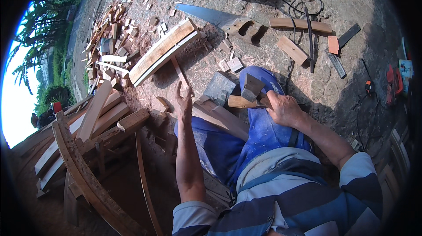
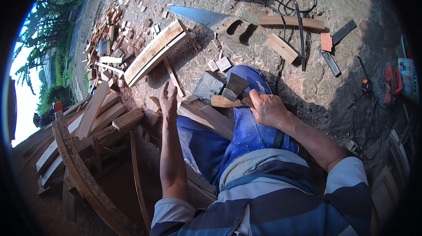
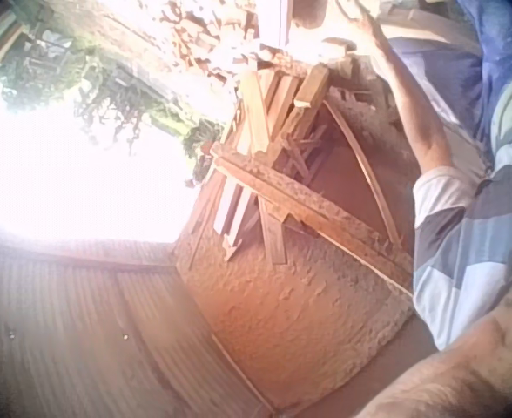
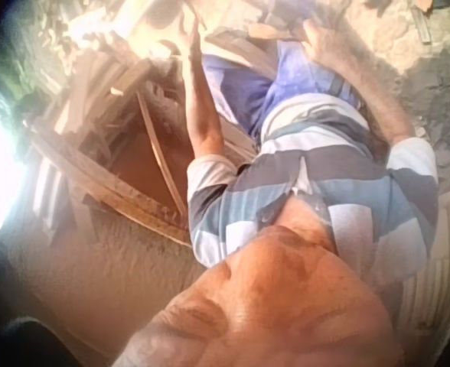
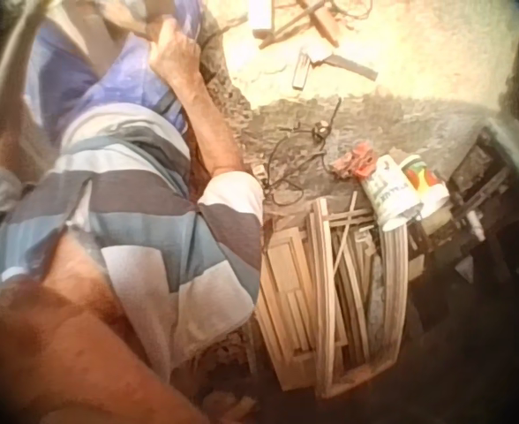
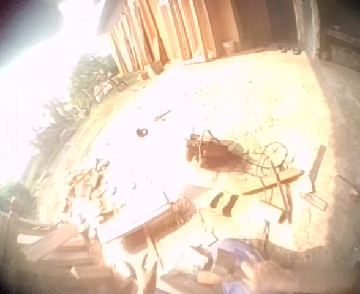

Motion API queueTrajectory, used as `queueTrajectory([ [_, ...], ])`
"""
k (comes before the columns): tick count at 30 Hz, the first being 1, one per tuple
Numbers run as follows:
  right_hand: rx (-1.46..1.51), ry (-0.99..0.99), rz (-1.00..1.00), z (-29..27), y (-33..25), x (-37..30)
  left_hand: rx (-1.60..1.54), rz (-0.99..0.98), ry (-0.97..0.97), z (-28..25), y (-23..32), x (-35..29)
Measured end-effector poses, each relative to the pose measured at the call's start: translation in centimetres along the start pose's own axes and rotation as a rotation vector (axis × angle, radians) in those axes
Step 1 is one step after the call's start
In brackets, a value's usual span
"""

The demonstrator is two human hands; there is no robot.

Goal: The person sits on the ground and uses a chisel and mallet to shape a small wooden block. They repeatedly strike the chisel to remove wood shavings and occasionally inspect the piece.

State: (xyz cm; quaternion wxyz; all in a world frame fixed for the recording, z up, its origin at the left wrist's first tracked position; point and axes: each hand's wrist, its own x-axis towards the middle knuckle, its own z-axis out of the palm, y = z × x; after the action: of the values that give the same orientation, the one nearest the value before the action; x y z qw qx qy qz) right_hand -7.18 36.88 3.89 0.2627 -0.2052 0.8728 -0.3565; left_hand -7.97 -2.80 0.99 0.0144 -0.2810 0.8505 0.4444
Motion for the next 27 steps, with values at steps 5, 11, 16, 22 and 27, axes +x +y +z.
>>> queueTrajectory([
  [5, -0.016, 0.044, -0.009, 0.1, 0.4, 0.2, 0.207, -0.169, 0.22, 4.6, -3.7, -9.6],
  [11, 0.025, -0.056, 0.065, -0.3, 0.7, 0.6, -0.227, -0.419, 0.253, 8.2, -7.5, -14.5],
  [16, 0.121, -0.137, 0.171, -1.0, 1.5, 0.8, -0.966, -0.312, 0.195, 6.9, -8.8, -15.4],
  [22, 0.068, -0.191, 0.159, -2.1, 0.9, 1.7, -0.399, -0.565, 0.358, 10.0, -12.9, -15.0],
  [27, 0.123, -0.162, 0.163, -1.7, 1.5, 1.8, -0.2, -0.676, 0.547, 11.0, -12.3, -14.5],
])
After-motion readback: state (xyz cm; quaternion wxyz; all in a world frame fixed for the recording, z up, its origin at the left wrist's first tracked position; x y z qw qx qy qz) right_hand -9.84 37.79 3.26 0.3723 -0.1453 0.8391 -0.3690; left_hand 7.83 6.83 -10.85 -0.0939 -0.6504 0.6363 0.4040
